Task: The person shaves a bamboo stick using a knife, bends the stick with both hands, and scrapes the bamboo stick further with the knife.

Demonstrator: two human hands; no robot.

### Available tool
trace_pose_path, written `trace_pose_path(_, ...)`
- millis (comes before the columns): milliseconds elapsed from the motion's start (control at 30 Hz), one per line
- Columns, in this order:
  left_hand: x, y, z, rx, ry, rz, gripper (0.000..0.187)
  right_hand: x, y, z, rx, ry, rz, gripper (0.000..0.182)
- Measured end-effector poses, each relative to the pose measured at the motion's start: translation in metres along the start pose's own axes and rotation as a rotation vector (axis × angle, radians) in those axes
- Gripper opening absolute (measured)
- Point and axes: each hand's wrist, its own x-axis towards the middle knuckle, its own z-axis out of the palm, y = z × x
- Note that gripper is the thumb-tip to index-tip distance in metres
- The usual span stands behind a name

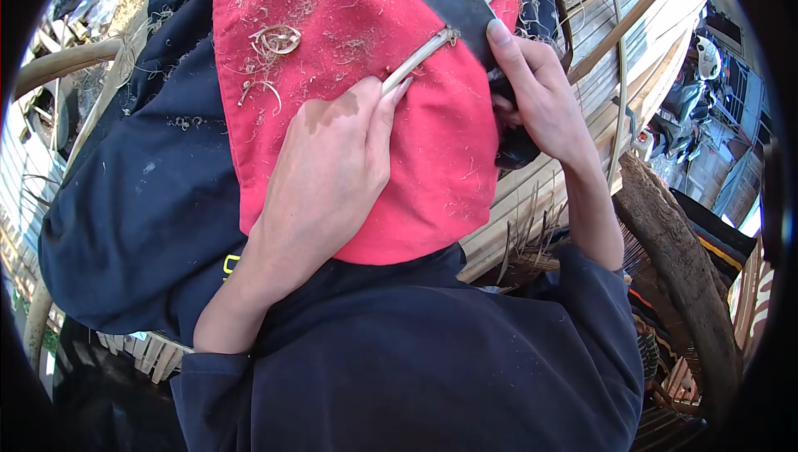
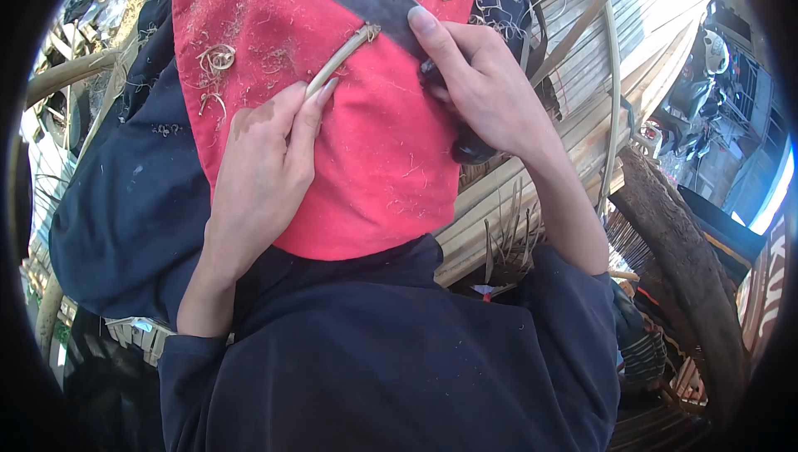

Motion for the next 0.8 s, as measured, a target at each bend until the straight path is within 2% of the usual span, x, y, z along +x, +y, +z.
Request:
trace_pose_path(100,0.003,0.0,0.0,-0.001,-0.003,0.01,0.025,0.004,-0.003,0.002,0.233,0.055,0.117,0.059)
trace_pose_path(167,0.004,0.0,-0.001,0.006,0.002,0.011,0.025,-0.001,0.001,0.007,0.036,0.026,-0.042,0.058)
trace_pose_path(233,0.001,0.0,-0.001,0.013,-0.036,-0.003,0.025,0.002,0.001,-0.008,0.079,-0.075,0.096,0.058)
trace_pose_path(267,0.002,0.0,-0.001,0.007,-0.031,-0.003,0.025,0.004,-0.001,-0.003,0.128,0.036,0.102,0.057)
trace_pose_path(367,0.005,0.001,-0.002,-0.007,-0.008,-0.008,0.025,-0.003,-0.005,0.006,-0.062,0.034,-0.019,0.058)
trace_pose_path(433,0.0,-0.001,-0.001,0.011,-0.029,-0.015,0.025,0.0,-0.002,-0.003,-0.002,-0.059,0.062,0.059)
trace_pose_path(500,0.0,-0.002,0.0,-0.028,-0.022,-0.026,0.027,0.004,-0.003,0.0,0.299,0.026,0.134,0.059)
trace_pose_path(800,-0.025,0.0,-0.013,-0.117,-0.045,-0.171,0.032,0.001,0.007,0.003,0.252,0.07,0.051,0.06)
